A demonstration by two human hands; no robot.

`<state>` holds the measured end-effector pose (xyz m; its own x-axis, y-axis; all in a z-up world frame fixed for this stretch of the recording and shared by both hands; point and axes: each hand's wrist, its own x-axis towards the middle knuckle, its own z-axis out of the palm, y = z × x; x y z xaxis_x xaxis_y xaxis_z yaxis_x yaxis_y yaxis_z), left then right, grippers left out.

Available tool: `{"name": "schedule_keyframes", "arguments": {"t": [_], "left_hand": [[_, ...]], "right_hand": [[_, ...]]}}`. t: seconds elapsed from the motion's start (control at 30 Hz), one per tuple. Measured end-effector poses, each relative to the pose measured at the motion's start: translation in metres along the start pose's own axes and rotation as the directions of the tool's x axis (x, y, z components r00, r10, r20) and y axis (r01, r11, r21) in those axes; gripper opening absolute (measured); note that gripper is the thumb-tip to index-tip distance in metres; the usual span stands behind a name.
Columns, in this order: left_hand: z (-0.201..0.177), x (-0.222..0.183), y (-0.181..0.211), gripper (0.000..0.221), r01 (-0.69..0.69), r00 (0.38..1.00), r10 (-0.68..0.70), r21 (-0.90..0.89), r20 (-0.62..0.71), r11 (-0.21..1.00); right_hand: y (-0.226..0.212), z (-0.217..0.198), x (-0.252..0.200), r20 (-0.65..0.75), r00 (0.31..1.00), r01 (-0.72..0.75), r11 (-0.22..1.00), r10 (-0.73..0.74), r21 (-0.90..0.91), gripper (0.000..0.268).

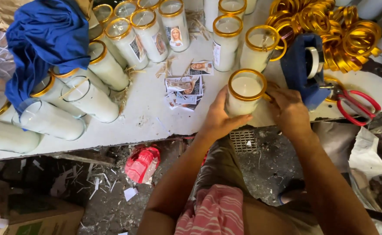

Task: Assembling candles by attaching gold rings to glass jars and applying labels.

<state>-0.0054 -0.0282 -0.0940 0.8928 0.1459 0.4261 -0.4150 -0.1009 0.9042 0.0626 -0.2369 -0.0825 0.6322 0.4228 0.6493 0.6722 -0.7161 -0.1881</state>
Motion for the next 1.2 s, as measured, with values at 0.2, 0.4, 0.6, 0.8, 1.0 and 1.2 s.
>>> {"name": "schedule_keyframes", "arguments": {"t": [0.2,0.4,0.6,0.8,1.0,1.2], "left_hand": [[-0.009,0.011,0.017,0.089,-0.277,0.957,0.291,0.343,0.012,0.898],[-0.028,0.018,0.018,0.087,-0.294,0.949,0.092,0.749,0.300,0.594],[-0.030,0.029,0.027,0.089,-0.230,0.911,-0.207,0.855,0.358,0.466],[-0.029,0.036,0.021,0.079,-0.233,0.889,-0.261,0.862,0.377,0.451],[-0.032,0.051,0.038,0.068,-0.205,0.815,-0.403,0.859,0.416,0.470],[-0.032,0.055,0.041,0.061,-0.161,0.783,-0.475,0.868,0.402,0.469]], "right_hand": [[0.039,0.028,-0.043,0.048,0.995,-0.067,0.957,0.084,-0.283,0.050],[0.009,0.018,-0.017,-0.037,0.999,-0.003,0.946,-0.010,-0.325,0.041],[0.061,0.024,-0.031,-0.040,0.997,0.067,0.985,-0.061,0.156,0.040],[0.045,-0.008,-0.036,0.073,0.917,-0.346,0.689,0.393,0.637,0.037],[0.029,-0.046,-0.047,0.283,0.843,-0.219,-0.188,0.458,0.958,0.030],[0.005,-0.009,-0.083,0.592,0.766,-0.531,-0.272,0.252,0.803,0.036]]}}
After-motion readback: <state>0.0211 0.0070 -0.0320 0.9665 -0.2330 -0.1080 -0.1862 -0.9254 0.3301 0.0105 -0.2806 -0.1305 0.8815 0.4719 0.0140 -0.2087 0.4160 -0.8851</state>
